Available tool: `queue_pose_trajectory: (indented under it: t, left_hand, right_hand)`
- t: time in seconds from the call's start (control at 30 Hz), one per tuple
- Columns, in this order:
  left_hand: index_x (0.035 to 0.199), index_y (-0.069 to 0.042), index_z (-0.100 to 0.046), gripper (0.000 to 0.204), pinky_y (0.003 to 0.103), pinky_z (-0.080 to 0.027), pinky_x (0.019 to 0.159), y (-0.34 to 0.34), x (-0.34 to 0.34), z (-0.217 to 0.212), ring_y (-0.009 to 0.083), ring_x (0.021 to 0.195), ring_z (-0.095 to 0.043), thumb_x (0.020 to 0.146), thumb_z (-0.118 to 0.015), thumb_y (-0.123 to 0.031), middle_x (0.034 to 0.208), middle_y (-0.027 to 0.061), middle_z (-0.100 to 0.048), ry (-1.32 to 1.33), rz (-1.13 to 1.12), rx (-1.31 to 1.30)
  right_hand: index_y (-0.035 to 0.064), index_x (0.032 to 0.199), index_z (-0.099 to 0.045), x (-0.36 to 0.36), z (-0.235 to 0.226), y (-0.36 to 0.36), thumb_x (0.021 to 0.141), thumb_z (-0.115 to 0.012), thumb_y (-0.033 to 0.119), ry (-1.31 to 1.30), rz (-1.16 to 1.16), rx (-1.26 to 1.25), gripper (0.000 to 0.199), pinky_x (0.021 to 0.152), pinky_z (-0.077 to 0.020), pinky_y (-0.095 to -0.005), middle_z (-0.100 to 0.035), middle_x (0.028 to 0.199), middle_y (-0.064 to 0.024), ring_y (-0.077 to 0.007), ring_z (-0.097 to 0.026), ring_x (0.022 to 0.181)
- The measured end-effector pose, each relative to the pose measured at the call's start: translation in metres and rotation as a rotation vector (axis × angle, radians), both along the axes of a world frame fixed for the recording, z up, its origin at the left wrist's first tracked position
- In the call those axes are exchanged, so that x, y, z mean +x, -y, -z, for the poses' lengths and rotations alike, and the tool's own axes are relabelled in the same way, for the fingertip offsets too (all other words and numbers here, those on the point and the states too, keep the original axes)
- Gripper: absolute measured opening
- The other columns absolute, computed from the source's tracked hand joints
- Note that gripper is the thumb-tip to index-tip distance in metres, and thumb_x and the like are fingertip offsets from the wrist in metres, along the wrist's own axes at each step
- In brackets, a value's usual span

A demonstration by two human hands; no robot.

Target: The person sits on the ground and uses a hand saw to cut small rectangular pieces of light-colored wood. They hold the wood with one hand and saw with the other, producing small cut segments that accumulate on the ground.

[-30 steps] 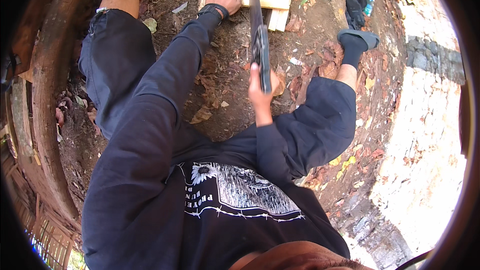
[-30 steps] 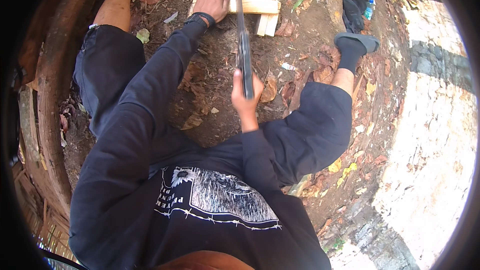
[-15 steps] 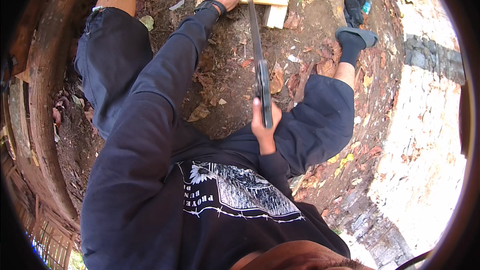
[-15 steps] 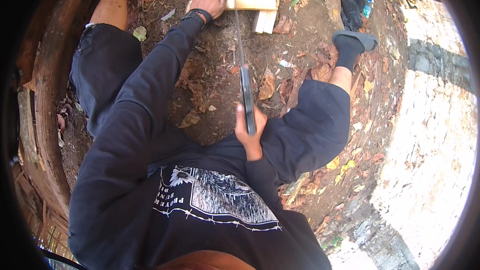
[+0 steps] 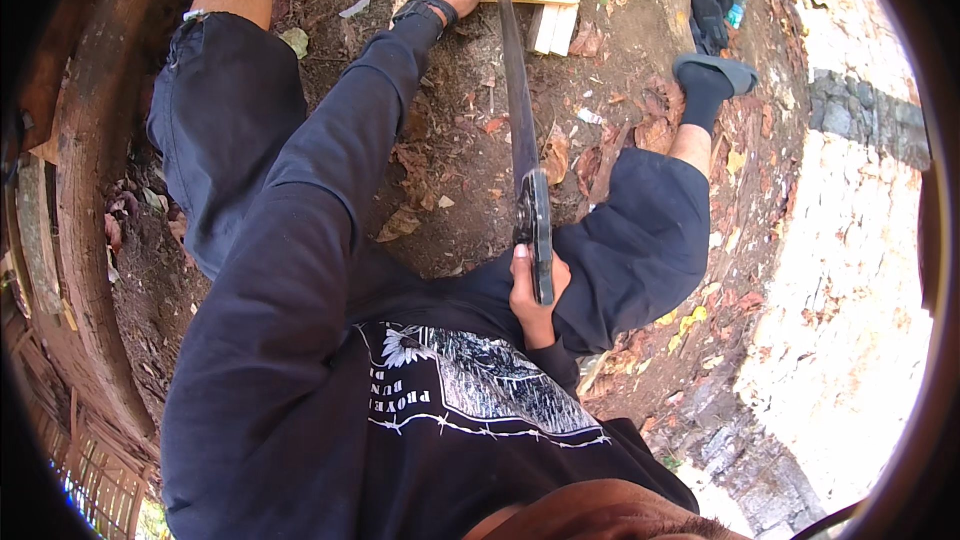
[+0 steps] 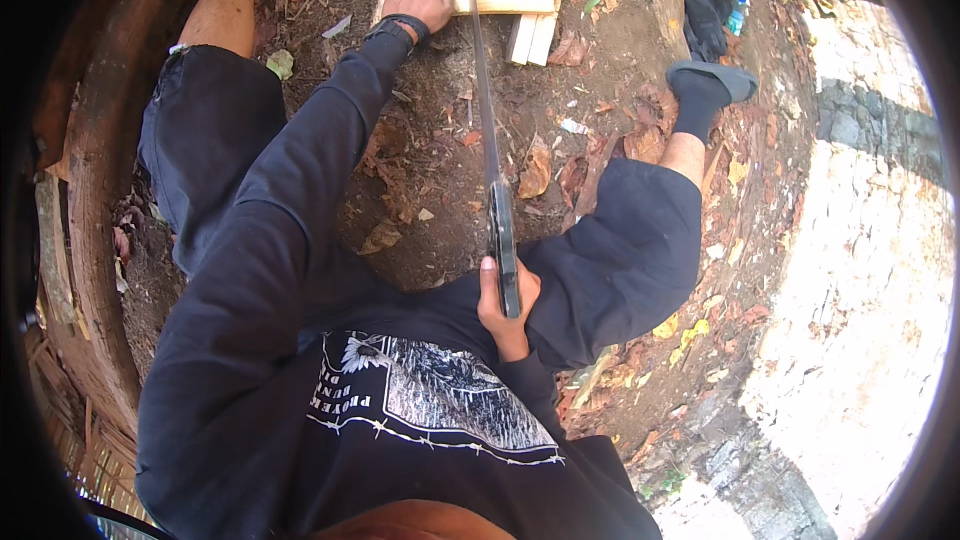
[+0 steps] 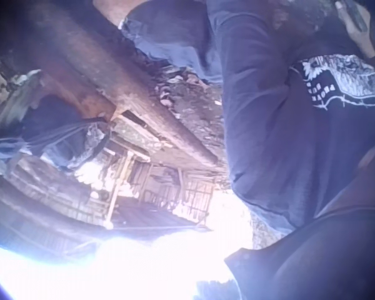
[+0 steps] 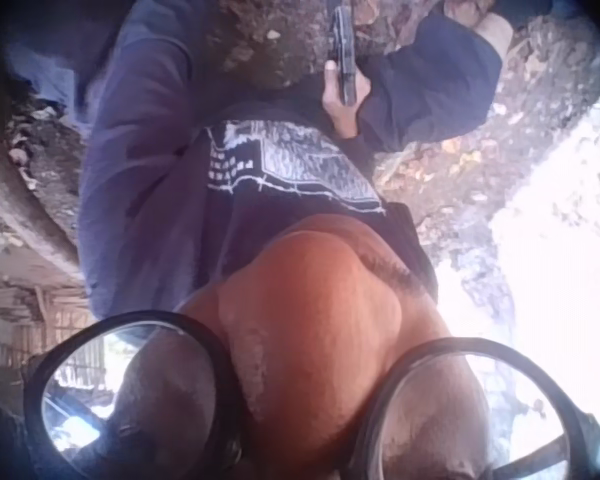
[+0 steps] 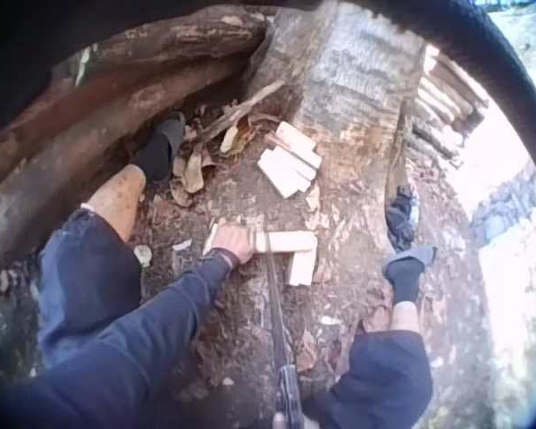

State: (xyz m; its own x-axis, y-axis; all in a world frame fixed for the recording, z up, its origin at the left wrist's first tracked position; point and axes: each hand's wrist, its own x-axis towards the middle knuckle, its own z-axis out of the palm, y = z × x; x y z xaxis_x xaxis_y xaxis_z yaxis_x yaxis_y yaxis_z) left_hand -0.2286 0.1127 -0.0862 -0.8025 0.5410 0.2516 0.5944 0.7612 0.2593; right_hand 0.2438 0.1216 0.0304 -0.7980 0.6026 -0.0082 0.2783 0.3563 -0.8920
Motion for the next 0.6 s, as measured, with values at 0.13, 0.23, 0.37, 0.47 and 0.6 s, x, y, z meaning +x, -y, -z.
queue_pose_trajectory:
  t: [0.13,0.23,0.37,0.47,0.6]
  left_hand:
    - [0.1,-0.01,-0.081,0.06,0.054,-0.044,0.099,-0.002,0.001,-0.014,0.0381,0.081,-0.072,0.115,-0.031,-0.04,0.082,0.0181,-0.075,0.003,0.081,0.012]
    - [0.103,-0.011,-0.081,0.059,0.054,-0.044,0.1,0.0,-0.003,-0.008,0.0378,0.085,-0.073,0.115,-0.031,-0.041,0.084,0.0187,-0.076,0.026,0.04,0.0]
    - [0.104,-0.012,-0.082,0.057,0.054,-0.045,0.099,-0.004,-0.003,-0.011,0.0373,0.086,-0.074,0.114,-0.033,-0.041,0.085,0.0193,-0.077,0.054,-0.041,-0.037]
    - [0.103,-0.013,-0.082,0.057,0.054,-0.045,0.099,0.001,-0.006,-0.005,0.0376,0.086,-0.074,0.114,-0.034,-0.041,0.084,0.0197,-0.077,0.044,-0.051,-0.022]
    - [0.097,-0.011,-0.08,0.061,0.055,-0.045,0.099,0.003,-0.001,-0.007,0.0384,0.083,-0.073,0.115,-0.031,-0.041,0.082,0.0197,-0.076,0.024,-0.001,-0.045]
  right_hand:
    - [-0.001,0.09,-0.071,-0.094,0.029,-0.033,0.101,-0.075,0.012,-0.115,-0.03,0.061,0.017,0.055,-0.0437,-0.0318,-0.058,0.062,-0.0024,-0.0109,-0.056,0.054]
    - [0.0005,0.085,-0.067,-0.178,0.045,-0.044,0.104,-0.074,0.015,-0.253,0.029,-0.109,0.025,0.055,-0.0408,-0.03,-0.056,0.063,0.0017,-0.0084,-0.051,0.056]
    - [0.0005,0.085,-0.067,-0.127,0.057,-0.032,0.103,-0.075,0.015,-0.188,0.076,-0.239,0.025,0.055,-0.0407,-0.0302,-0.057,0.064,0.0025,-0.0081,-0.05,0.057]
    - [-0.0036,0.096,-0.072,-0.043,0.019,-0.012,0.1,-0.074,0.007,-0.107,-0.065,0.074,0.012,0.056,-0.0461,-0.0334,-0.055,0.062,-0.0057,-0.0099,-0.055,0.056]
    - [-0.006,0.105,-0.075,0.0,-0.01,0.002,0.098,-0.074,0.006,0.005,-0.048,0.089,0.014,0.058,-0.0494,-0.0317,-0.06,0.064,-0.0072,-0.0118,-0.06,0.056]
